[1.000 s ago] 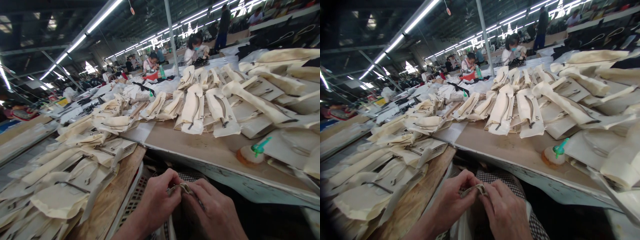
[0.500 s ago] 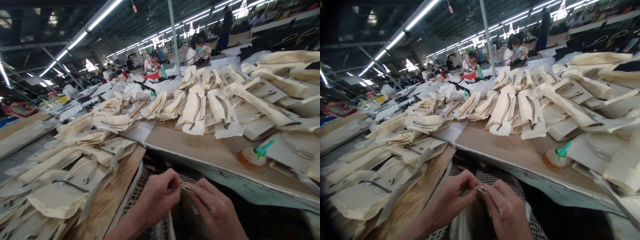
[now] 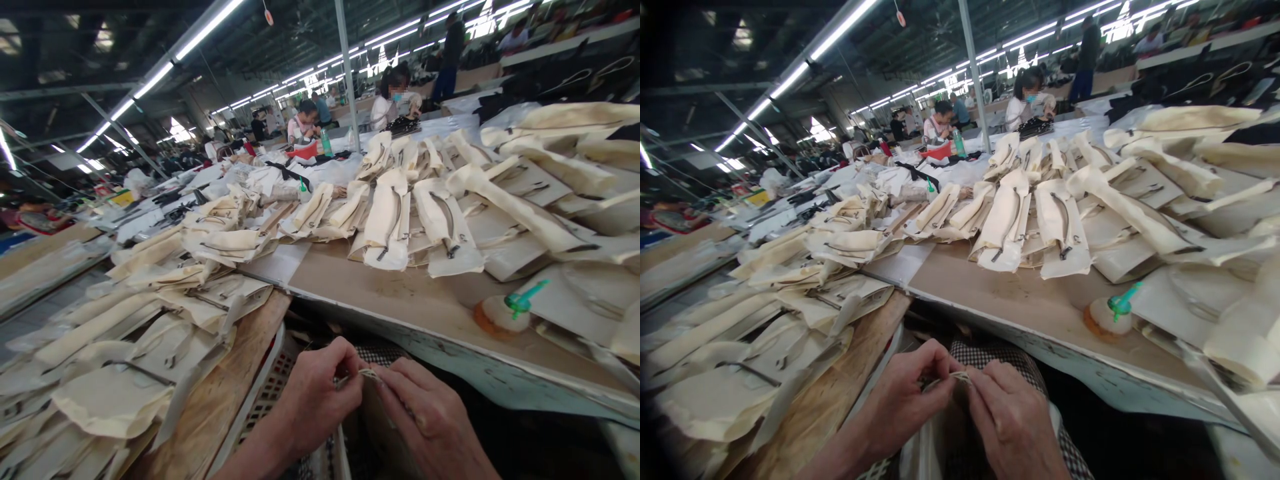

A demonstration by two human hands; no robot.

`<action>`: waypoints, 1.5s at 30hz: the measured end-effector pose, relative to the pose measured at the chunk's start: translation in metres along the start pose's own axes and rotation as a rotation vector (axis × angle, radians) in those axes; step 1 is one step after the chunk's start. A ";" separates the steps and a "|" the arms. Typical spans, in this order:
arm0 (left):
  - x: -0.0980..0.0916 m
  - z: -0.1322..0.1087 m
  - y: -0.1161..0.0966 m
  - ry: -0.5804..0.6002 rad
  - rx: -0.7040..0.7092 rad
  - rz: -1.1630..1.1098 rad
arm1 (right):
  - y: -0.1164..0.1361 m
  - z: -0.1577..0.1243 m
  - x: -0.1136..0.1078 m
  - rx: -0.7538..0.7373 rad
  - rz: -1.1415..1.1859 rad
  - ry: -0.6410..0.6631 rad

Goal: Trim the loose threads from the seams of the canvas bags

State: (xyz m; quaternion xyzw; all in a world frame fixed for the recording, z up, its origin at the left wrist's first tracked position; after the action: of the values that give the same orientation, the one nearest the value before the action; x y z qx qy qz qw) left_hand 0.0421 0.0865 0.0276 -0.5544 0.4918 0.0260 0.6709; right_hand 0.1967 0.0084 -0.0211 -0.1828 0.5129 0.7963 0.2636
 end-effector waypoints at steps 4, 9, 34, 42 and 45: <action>-0.002 -0.002 -0.006 0.019 -0.033 -0.029 | 0.000 0.003 0.000 0.012 -0.032 -0.011; -0.007 -0.016 -0.011 0.011 -0.205 -0.040 | 0.001 0.008 0.001 0.144 0.100 0.047; -0.021 -0.015 0.015 0.264 -0.161 -0.537 | -0.014 0.003 -0.009 0.269 0.411 0.375; -0.026 -0.023 0.011 0.238 -0.153 -0.593 | -0.009 -0.005 -0.009 0.155 0.296 0.320; -0.030 -0.022 0.008 0.282 -0.134 -0.646 | -0.005 -0.011 -0.017 0.032 0.227 0.287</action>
State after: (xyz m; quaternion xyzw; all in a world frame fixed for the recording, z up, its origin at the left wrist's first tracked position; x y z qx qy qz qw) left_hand 0.0080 0.0875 0.0448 -0.7220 0.3763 -0.2321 0.5322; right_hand 0.2134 -0.0040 -0.0203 -0.2314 0.5753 0.7782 0.0990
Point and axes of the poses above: each hand's wrist, its own z-axis towards the middle knuckle, its own x-axis out of the palm, y = z × x, the point moved 1 cm from there along z, towards the middle knuckle, and after that the axes turned 2 degrees about y, right-handed, at the moved point
